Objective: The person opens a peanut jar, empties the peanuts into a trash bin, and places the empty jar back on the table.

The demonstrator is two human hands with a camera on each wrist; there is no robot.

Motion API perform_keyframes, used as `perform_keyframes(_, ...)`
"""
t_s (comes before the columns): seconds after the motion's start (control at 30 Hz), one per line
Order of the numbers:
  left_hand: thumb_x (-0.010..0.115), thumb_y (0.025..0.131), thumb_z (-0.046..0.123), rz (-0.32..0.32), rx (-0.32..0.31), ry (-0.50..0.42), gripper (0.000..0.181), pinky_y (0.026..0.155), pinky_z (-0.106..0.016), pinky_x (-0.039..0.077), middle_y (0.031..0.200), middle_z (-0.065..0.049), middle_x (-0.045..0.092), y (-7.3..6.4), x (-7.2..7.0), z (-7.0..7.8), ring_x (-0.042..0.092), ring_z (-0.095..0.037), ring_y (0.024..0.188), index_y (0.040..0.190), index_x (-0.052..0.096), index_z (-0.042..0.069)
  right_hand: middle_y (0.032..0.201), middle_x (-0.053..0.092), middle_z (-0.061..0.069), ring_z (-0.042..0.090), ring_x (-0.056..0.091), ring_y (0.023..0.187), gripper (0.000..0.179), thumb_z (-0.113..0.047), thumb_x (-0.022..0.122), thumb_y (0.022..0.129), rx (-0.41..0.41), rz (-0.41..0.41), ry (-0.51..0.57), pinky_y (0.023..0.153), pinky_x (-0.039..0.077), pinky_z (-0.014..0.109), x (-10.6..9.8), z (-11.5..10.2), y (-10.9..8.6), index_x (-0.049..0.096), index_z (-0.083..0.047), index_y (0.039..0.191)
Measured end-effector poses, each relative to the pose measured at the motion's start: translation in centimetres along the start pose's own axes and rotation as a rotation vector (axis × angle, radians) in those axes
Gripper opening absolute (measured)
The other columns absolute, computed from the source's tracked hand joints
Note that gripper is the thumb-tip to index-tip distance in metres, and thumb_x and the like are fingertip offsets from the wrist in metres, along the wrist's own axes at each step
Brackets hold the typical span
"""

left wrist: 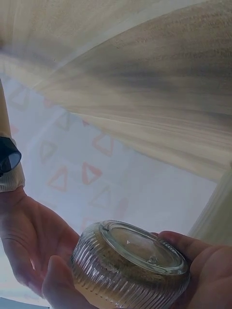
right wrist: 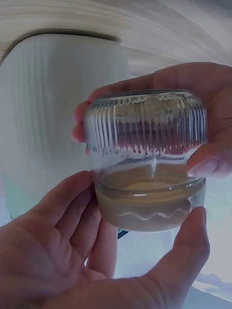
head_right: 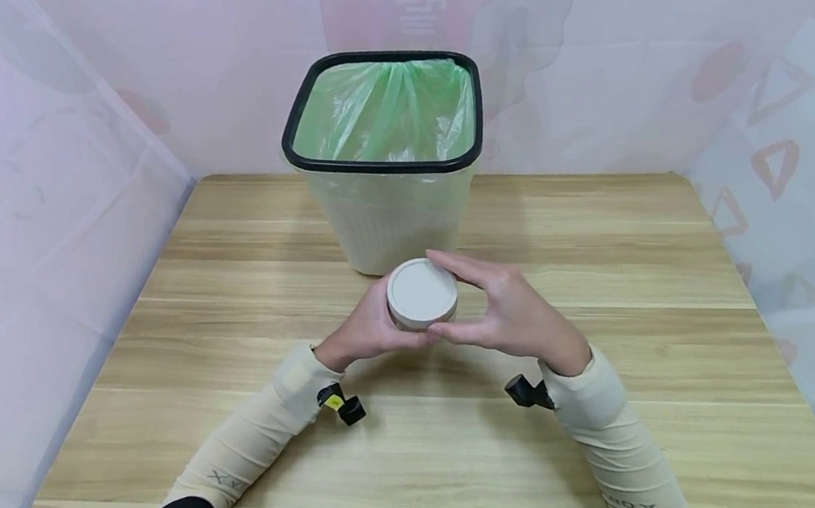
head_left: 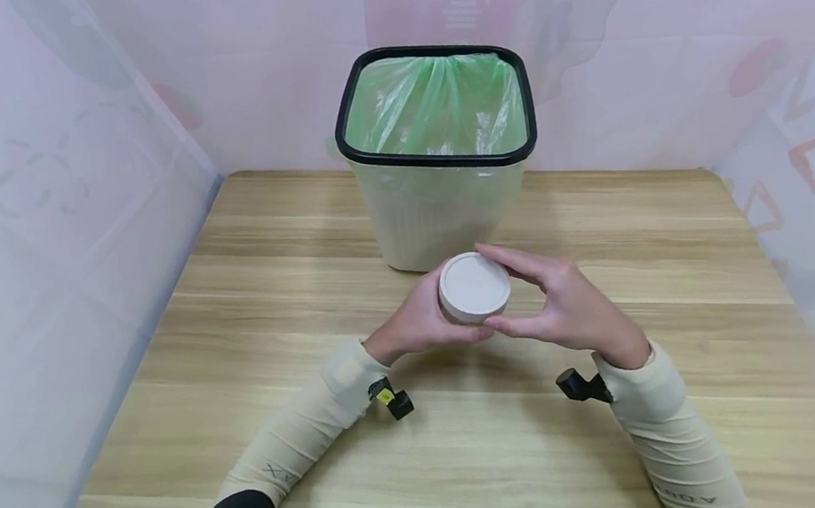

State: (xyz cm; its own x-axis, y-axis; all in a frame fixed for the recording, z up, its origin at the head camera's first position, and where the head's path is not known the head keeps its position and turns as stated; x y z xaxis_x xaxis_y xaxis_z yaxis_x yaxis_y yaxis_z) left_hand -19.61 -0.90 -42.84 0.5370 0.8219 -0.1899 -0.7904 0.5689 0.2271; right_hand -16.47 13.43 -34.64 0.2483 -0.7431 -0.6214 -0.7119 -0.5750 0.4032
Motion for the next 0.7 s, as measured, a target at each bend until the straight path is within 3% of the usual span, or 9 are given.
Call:
perform_keyframes(0.17, 0.093, 0.074, 0.007, 0.021, 0.010, 0.021, 0.092, 0.121, -0.043, 0.044, 0.145, -0.012, 0.061, -0.01, -0.21, 0.18, 0.059, -0.023, 0.134, 0.153, 0.046, 0.006, 0.149, 0.063, 0.015, 0.029, 0.064, 0.135, 0.092, -0.017, 0.096, 0.076, 0.036, 0.025, -0.044, 0.115, 0.052, 0.033, 0.02, 0.05, 0.05, 0.051, -0.004, 0.154)
perform_keyframes(0.3, 0.093, 0.073, 0.006, 0.037, 0.006, 0.029, 0.093, 0.123, -0.043, 0.043, 0.146, -0.014, 0.061, 0.01, -0.36, 0.24, 0.059, -0.026, 0.136, 0.153, 0.046, 0.004, 0.139, 0.068, 0.011, 0.025, 0.065, 0.127, 0.092, -0.026, 0.098, 0.073, 0.073, 0.083, -0.113, 0.107, 0.056, 0.046, -0.32, 0.07, -0.09, 0.054, -0.006, 0.151)
perform_keyframes(0.53, 0.094, 0.072, 0.004, 0.057, -0.012, 0.027, 0.093, 0.123, -0.044, 0.043, 0.145, -0.017, 0.061, -0.05, -0.57, 0.18, 0.059, -0.030, 0.136, 0.152, 0.046, 0.001, 0.112, 0.067, 0.005, 0.019, 0.063, 0.102, 0.086, -0.038, 0.101, 0.064, 0.104, 0.197, -0.219, 0.090, 0.055, 0.033, -0.82, -0.49, -0.39, 0.065, -0.006, 0.134)
perform_keyframes(0.7, 0.092, 0.073, 0.005, 0.049, -0.024, 0.032, 0.094, 0.124, -0.046, 0.042, 0.147, -0.016, 0.059, -0.06, -0.55, 0.11, 0.057, -0.030, 0.138, 0.153, 0.044, 0.002, 0.108, 0.066, 0.006, 0.018, 0.062, 0.096, 0.077, -0.041, 0.102, 0.062, 0.099, 0.234, -0.248, 0.085, 0.052, 0.029, -0.63, -0.77, -0.19, 0.071, -0.008, 0.124)
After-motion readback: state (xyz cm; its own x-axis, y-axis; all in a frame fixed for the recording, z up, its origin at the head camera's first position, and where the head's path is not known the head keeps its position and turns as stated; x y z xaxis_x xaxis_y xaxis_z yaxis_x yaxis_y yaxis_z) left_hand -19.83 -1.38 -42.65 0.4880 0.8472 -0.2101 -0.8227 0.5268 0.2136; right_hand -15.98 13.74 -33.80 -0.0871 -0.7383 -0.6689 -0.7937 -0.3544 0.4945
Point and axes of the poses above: each hand's wrist, its own y-axis towards the middle knuckle, its own x-axis out of the palm, z = x × y, the point moved 8 cm from there along y, towards the middle knuckle
